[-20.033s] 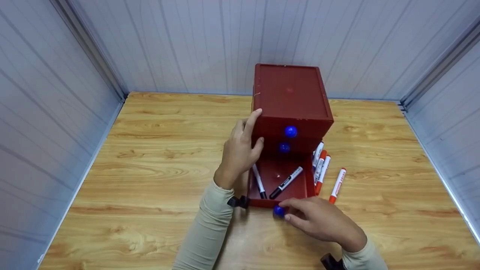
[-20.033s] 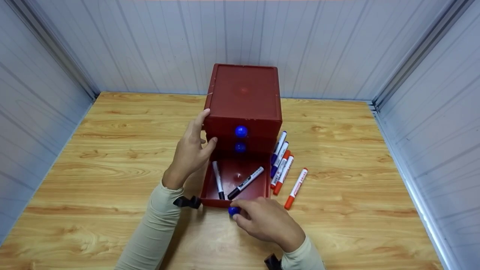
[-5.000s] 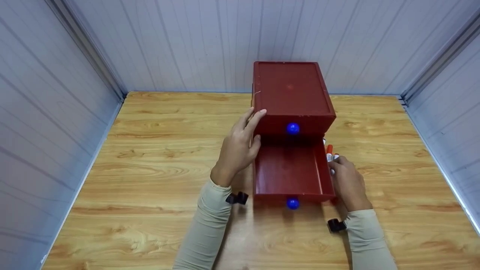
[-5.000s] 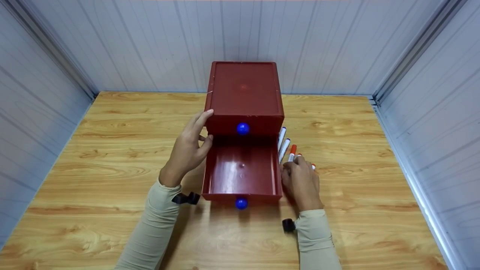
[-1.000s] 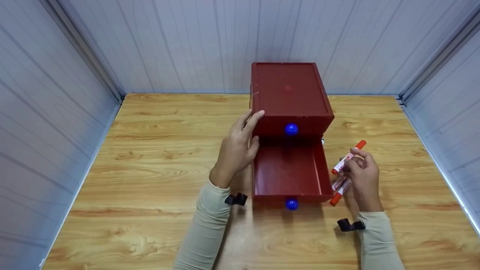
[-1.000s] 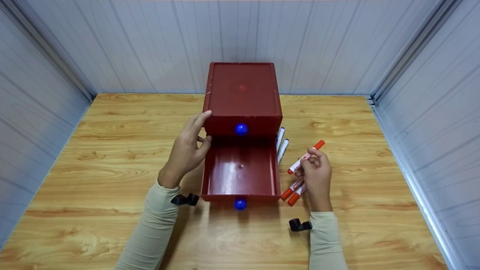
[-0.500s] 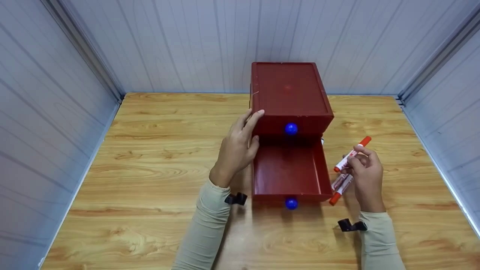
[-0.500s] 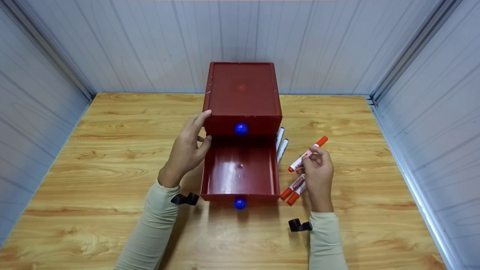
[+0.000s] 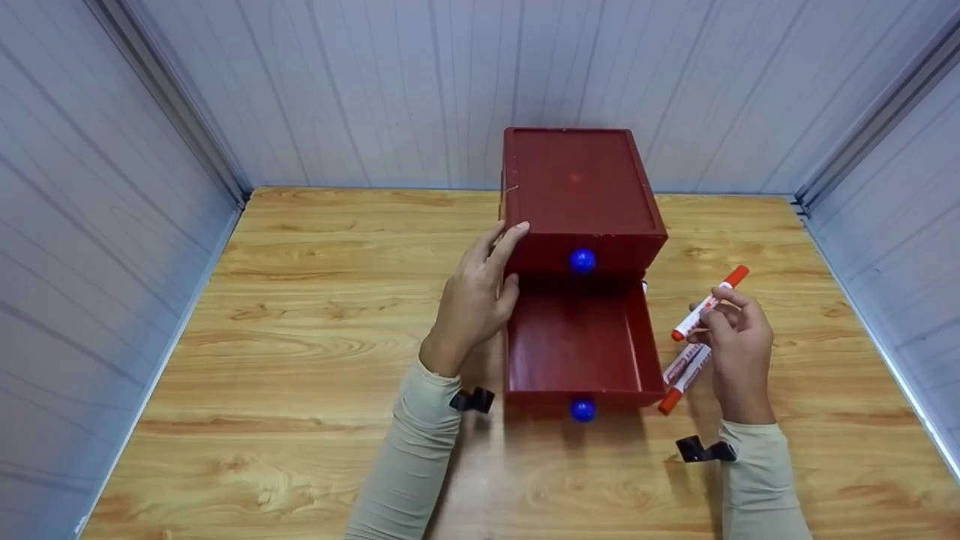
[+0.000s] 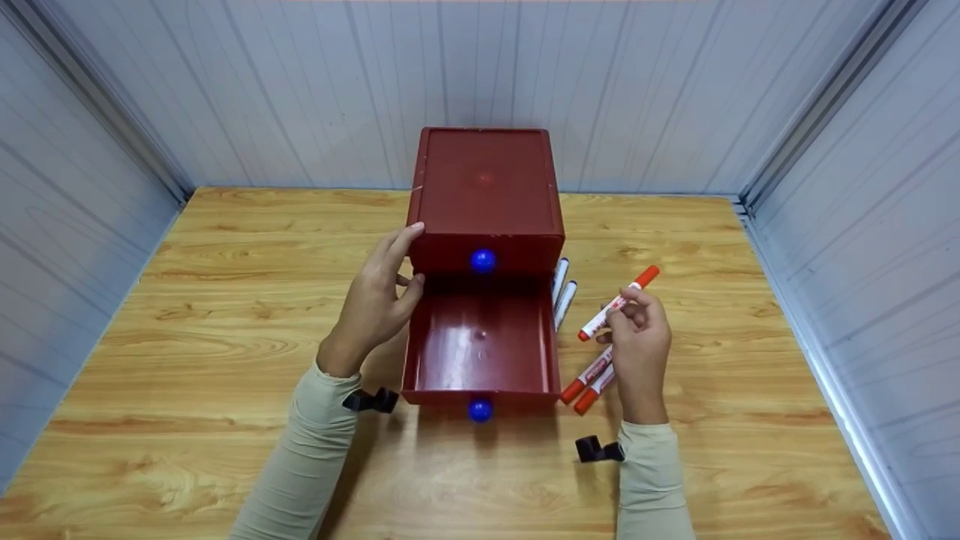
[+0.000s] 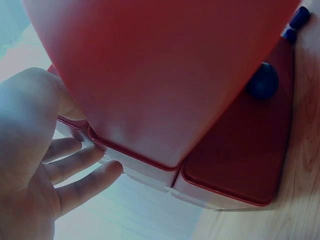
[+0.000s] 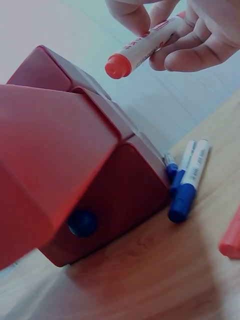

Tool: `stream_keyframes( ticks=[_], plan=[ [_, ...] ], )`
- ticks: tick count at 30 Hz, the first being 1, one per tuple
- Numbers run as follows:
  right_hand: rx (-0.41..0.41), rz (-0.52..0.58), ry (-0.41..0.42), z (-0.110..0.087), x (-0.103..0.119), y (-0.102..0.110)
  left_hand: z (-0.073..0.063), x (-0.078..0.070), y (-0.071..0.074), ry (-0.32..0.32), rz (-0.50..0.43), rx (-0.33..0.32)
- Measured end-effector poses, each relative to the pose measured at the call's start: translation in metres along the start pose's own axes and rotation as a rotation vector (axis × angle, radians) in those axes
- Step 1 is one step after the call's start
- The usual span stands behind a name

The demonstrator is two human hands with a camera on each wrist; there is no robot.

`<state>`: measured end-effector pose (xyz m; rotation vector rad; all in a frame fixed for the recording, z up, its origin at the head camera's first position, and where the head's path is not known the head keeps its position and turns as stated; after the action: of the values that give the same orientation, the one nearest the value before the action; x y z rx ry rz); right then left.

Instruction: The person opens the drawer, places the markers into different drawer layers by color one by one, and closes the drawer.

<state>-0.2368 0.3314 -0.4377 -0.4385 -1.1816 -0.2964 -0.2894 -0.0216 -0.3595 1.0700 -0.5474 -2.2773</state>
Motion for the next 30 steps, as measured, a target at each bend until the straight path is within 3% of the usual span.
stream_keyframes(
  ticks=[10, 19, 30],
  plan=[
    [0.007, 0.037, 0.05, 0.003, 0.019, -0.014, -0.002, -0.001, 0.0, -0.001, -0.004, 0.011],
    [0.031, 0.045, 0.159, -0.002, 0.045, -0.024, 0.0, 0.0, 0.001, 0.003, 0.0, 0.01],
    [0.121, 0.101, 0.277, -0.011, 0.068, -0.04, 0.0, 0.001, 0.001, -0.006, -0.003, -0.002]
  ],
)
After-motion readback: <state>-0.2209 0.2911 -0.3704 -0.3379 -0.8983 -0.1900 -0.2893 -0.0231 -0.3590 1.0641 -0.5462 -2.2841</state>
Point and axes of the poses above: each hand's wrist, its own z-axis towards the middle knuckle, its own y-axis out of the back of the hand, x = y × z, the point moved 10 cm from there along z, towards the middle knuckle, and after that the axes turned 14 degrees about y, right-handed, at the moved point
